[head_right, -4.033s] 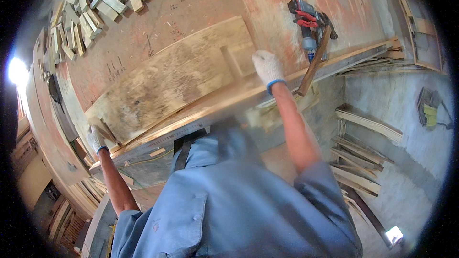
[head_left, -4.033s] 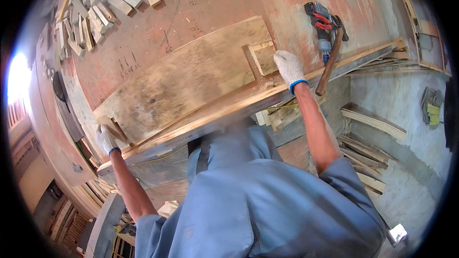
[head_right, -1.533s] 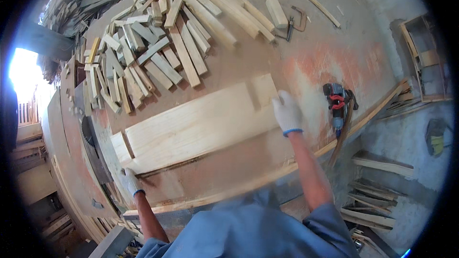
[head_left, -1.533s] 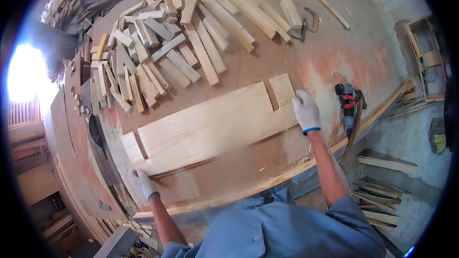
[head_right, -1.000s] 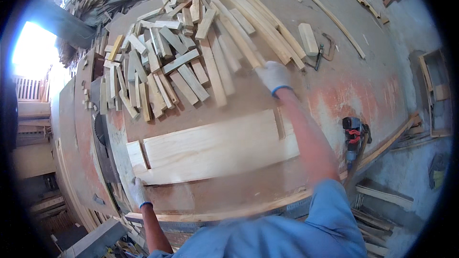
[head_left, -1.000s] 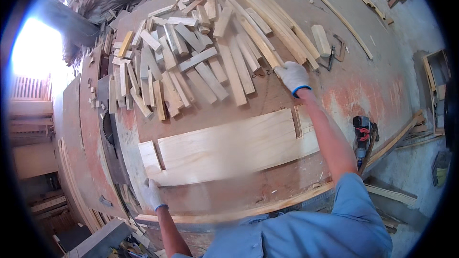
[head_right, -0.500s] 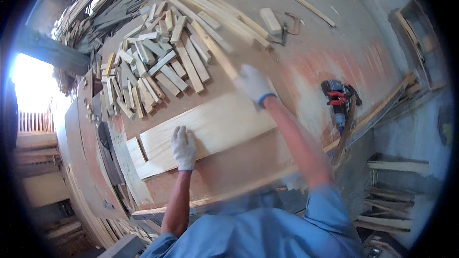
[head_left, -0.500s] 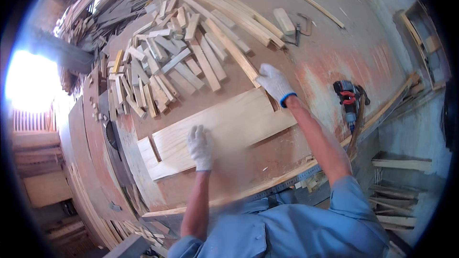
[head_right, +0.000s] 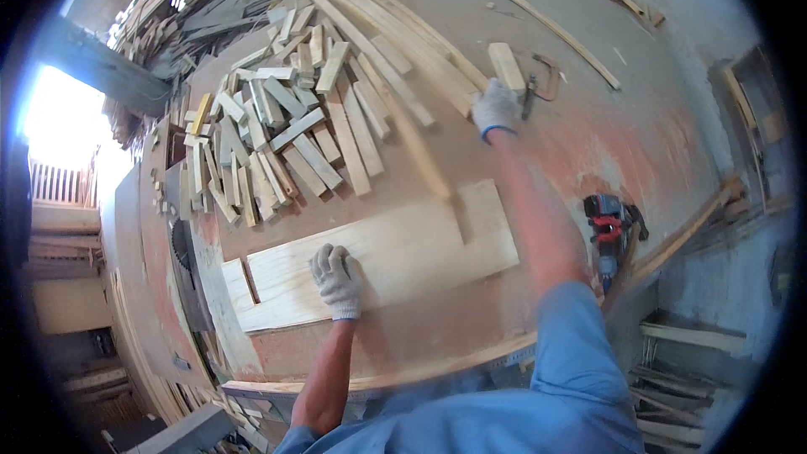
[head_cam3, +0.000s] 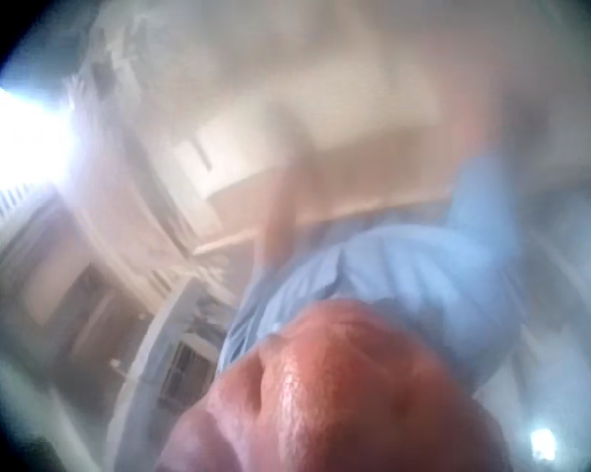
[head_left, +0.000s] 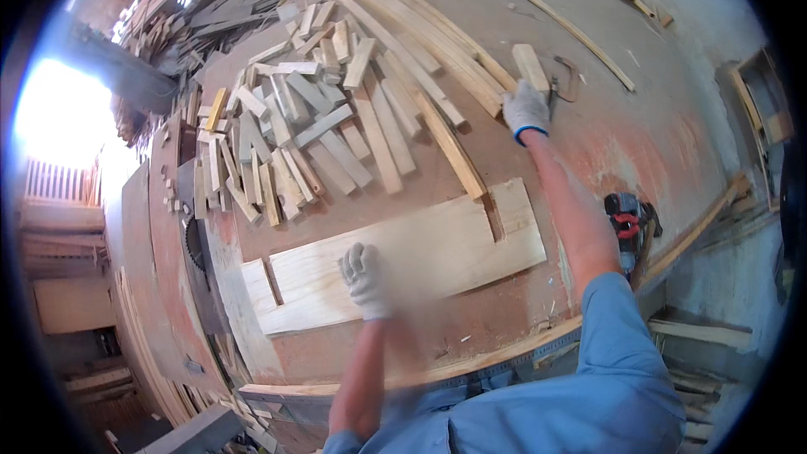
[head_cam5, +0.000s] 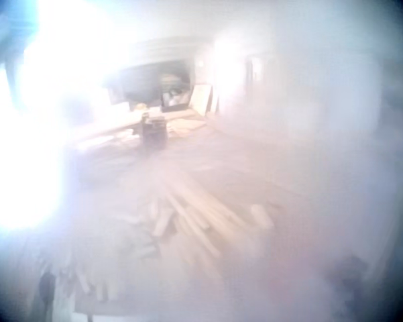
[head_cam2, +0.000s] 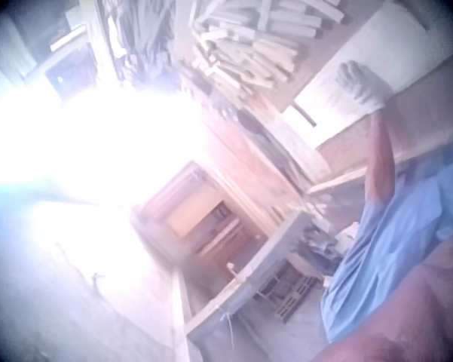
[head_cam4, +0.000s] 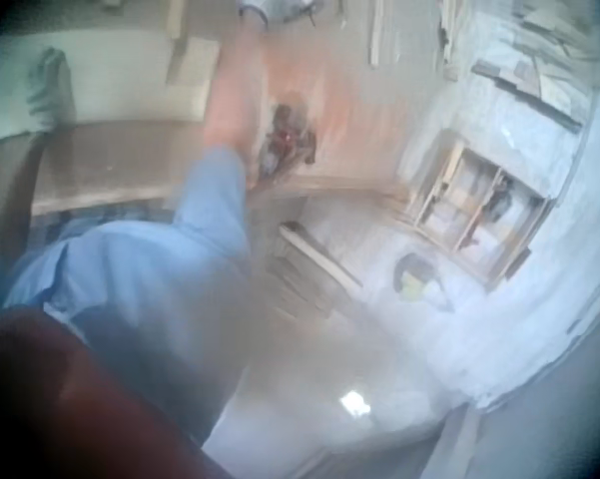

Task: The person assembles a wooden structure by nailing pieces together using a nail gun, hammer, and pliers. They repeatedly adjust and secure wooden boards on a workbench, occasionally flipping the assembly to work on different sides.

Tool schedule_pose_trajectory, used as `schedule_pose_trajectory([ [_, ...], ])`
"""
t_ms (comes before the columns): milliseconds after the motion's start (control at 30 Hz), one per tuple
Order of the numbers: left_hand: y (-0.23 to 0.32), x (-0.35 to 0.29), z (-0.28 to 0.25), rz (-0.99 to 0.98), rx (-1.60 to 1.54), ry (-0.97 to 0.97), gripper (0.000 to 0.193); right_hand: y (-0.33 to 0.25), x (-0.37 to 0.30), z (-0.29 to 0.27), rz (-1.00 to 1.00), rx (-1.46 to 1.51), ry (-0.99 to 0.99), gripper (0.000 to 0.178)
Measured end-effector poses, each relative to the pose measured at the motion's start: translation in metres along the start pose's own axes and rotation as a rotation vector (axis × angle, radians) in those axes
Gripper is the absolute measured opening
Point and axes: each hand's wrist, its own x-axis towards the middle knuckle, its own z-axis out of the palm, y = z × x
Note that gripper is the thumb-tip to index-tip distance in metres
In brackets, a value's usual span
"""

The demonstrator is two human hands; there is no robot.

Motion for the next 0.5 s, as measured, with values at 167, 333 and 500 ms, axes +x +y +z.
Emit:
schedule_pose_trajectory([
  [167,0.002,0.004,0.002,-0.017,-0.007,0.009,0.029,0.025,0.039,0.015,0.072,-0.073,-0.144,0.045],
  [333,0.007,0.009,0.004,-0.006,-0.049,0.002,0.029,0.061,0.058,-0.002,-0.022,0.306,-0.223,0.045],
  [500,0.001,0.0,0.006,-0.007,0.019,0.004,0.026,0.035,-0.043,-0.103,0.24,1.036,-0.427,0.03],
])
